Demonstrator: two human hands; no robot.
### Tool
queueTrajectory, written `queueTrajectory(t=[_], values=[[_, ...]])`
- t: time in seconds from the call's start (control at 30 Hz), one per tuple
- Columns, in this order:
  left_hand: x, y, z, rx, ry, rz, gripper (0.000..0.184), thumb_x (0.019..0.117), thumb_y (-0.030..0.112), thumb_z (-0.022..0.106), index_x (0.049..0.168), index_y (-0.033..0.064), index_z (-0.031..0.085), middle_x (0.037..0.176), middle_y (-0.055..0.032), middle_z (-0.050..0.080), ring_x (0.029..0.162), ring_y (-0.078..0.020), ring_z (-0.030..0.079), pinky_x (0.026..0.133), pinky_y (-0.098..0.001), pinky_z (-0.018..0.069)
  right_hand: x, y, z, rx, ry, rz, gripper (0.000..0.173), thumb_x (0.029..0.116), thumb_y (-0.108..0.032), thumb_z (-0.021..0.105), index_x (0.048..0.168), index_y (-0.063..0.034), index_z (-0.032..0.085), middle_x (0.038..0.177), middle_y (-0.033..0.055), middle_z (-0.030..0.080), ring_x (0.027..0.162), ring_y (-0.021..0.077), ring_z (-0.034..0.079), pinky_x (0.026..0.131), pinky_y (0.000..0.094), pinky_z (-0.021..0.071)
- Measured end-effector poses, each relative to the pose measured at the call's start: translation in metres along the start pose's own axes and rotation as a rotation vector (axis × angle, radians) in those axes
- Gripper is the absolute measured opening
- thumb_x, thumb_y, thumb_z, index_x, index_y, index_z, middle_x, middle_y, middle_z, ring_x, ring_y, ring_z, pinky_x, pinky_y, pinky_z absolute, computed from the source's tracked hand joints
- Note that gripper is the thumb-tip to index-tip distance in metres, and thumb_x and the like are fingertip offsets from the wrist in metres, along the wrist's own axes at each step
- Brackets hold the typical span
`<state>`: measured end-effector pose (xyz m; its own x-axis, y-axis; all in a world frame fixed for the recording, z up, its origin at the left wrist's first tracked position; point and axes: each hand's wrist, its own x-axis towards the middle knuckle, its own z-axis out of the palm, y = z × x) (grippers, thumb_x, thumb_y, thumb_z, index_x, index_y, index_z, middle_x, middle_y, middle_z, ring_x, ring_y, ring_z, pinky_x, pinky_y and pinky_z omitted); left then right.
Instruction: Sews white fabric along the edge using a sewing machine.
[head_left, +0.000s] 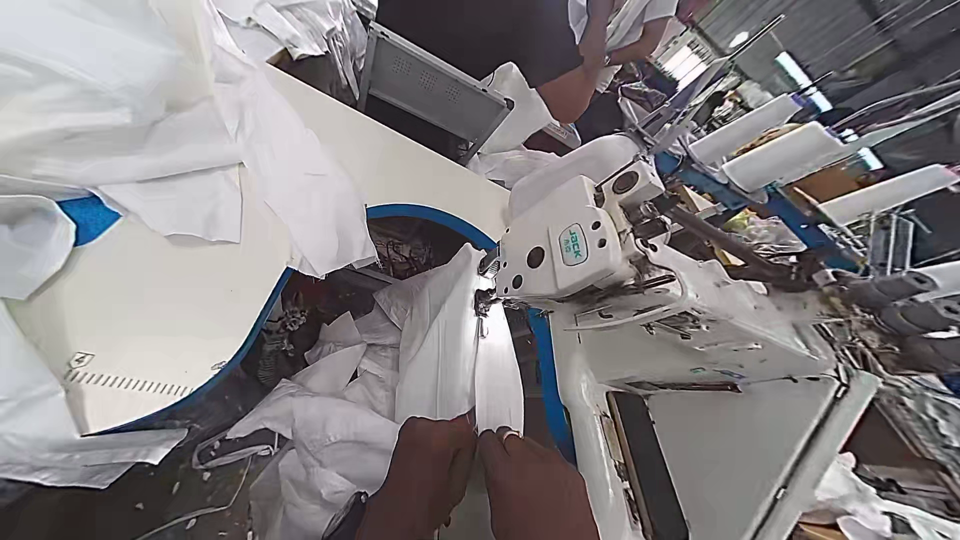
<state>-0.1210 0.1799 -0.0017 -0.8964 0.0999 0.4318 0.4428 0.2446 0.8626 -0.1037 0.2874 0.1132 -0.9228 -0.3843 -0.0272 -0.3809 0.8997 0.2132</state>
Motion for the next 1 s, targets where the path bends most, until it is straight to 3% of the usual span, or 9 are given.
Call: queueTrajectory(t=[0.2, 0.27, 0.37, 0.53, 0.63, 0.77, 0.87, 0.93, 1.0], values=[[0.014, 0.007, -0.008, 0.135, -0.017, -0.092, 0.025, 0.0972, 0.016, 0.054, 0.092, -0.0012, 0.072, 0.057, -0.0101, 0.062, 0.049, -0.0254, 0.064, 0.047, -0.0434, 0.0509, 0.006, 0.011, 0.042, 0.014, 0.299, 0.102, 0.007, 0.0738, -0.003, 0.07, 0.079, -0.0021, 0.074, 0.067, 0.0131, 0.067, 0.058, 0.0285, 0.07, 0.046, 0.0402, 0.0536], [-0.012, 0.028, -0.035, 0.105, -0.091, -0.235, 0.023, 0.0985, 0.016, 0.06, 0.097, -0.0039, 0.071, 0.063, -0.0146, 0.066, 0.054, -0.03, 0.067, 0.052, -0.0485, 0.0542, -0.008, 0.024, 0.038, 0.124, 0.089, 0.225, 0.011, 0.0837, -0.002, 0.067, 0.087, 0.0027, 0.076, 0.081, 0.021, 0.072, 0.072, 0.0383, 0.074, 0.057, 0.0517, 0.0578], [-0.054, 0.018, -0.062, 0.058, -0.179, -0.365, 0.026, 0.0985, 0.017, 0.062, 0.089, -0.0066, 0.069, 0.061, -0.017, 0.062, 0.053, -0.0305, 0.062, 0.053, -0.0495, 0.0499, 0.016, 0.055, 0.052, 0.332, -0.632, 0.296, 0.028, 0.0998, -0.016, 0.059, 0.11, 0.0071, 0.07, 0.111, 0.0291, 0.07, 0.11, 0.0466, 0.066, 0.093, 0.062, 0.049], [-0.054, 0.017, -0.046, -0.01, -0.077, -0.156, 0.036, 0.1017, 0.029, 0.056, 0.077, 0.0039, 0.064, 0.052, -0.0005, 0.049, 0.044, -0.0047, 0.045, 0.044, -0.0222, 0.0369, 0.054, 0.063, 0.098, 0.571, -0.834, 0.046, 0.048, 0.1013, -0.012, 0.061, 0.141, 0.0129, 0.05, 0.143, 0.0335, 0.053, 0.136, 0.0448, 0.049, 0.115, 0.0563, 0.0333], [-0.044, 0.022, -0.042, 0.119, -0.033, -0.035, 0.033, 0.1011, 0.027, 0.054, 0.081, 0.0063, 0.069, 0.054, -0.0016, 0.055, 0.045, -0.0078, 0.05, 0.044, -0.0257, 0.0402, 0.057, 0.091, 0.115, 0.674, -0.686, -0.057, 0.037, 0.0994, -0.011, 0.063, 0.126, 0.0146, 0.061, 0.125, 0.033, 0.064, 0.121, 0.0425, 0.061, 0.108, 0.0573, 0.0415], [-0.055, 0.02, -0.03, 0.021, -0.015, -0.077, 0.031, 0.1004, 0.024, 0.055, 0.083, 0.0031, 0.07, 0.053, -0.0033, 0.055, 0.044, -0.0066, 0.05, 0.044, -0.0235, 0.0392, -0.032, 0.098, 0.055, 1.258, -0.119, 0.298, 0.013, 0.0986, -0.006, 0.053, 0.095, -0.0012, 0.065, 0.078, -0.0051, 0.067, 0.072, -0.0011, 0.064, 0.07, 0.0209, 0.0556], [-0.062, 0.021, -0.012, -0.043, 0.024, -0.062, 0.03, 0.1006, 0.024, 0.056, 0.084, 0.0021, 0.069, 0.051, -0.0039, 0.052, 0.042, -0.0057, 0.046, 0.042, -0.0213, 0.0357, -0.11, 0.033, 0.028, 0.901, -0.069, 0.176, 0.026, 0.0955, -0.015, 0.064, 0.086, 0.0091, 0.068, 0.063, 0.013, 0.065, 0.056, 0.0232, 0.065, 0.056, 0.0416, 0.0528], [-0.061, 0.02, -0.012, -0.042, 0.027, -0.03, 0.03, 0.1015, 0.023, 0.056, 0.084, 0.0026, 0.069, 0.05, -0.0041, 0.051, 0.041, -0.0059, 0.045, 0.042, -0.0205, 0.0345, -0.118, 0.032, 0.011, 0.658, -0.123, 0.205, 0.035, 0.0976, -0.022, 0.064, 0.103, 0.0126, 0.068, 0.066, 0.0209, 0.066, 0.057, 0.037, 0.067, 0.056, 0.0556, 0.0534], [-0.056, 0.021, -0.012, -0.023, 0.012, -0.005, 0.029, 0.101, 0.021, 0.056, 0.084, 0.0033, 0.07, 0.051, -0.0045, 0.053, 0.042, -0.0073, 0.046, 0.043, -0.0215, 0.035, -0.103, 0.029, -0.021, 0.431, -0.118, 0.172, 0.03, 0.099, -0.018, 0.06, 0.108, 0.0092, 0.069, 0.069, 0.0192, 0.069, 0.059, 0.0368, 0.07, 0.054, 0.0537, 0.0545]])
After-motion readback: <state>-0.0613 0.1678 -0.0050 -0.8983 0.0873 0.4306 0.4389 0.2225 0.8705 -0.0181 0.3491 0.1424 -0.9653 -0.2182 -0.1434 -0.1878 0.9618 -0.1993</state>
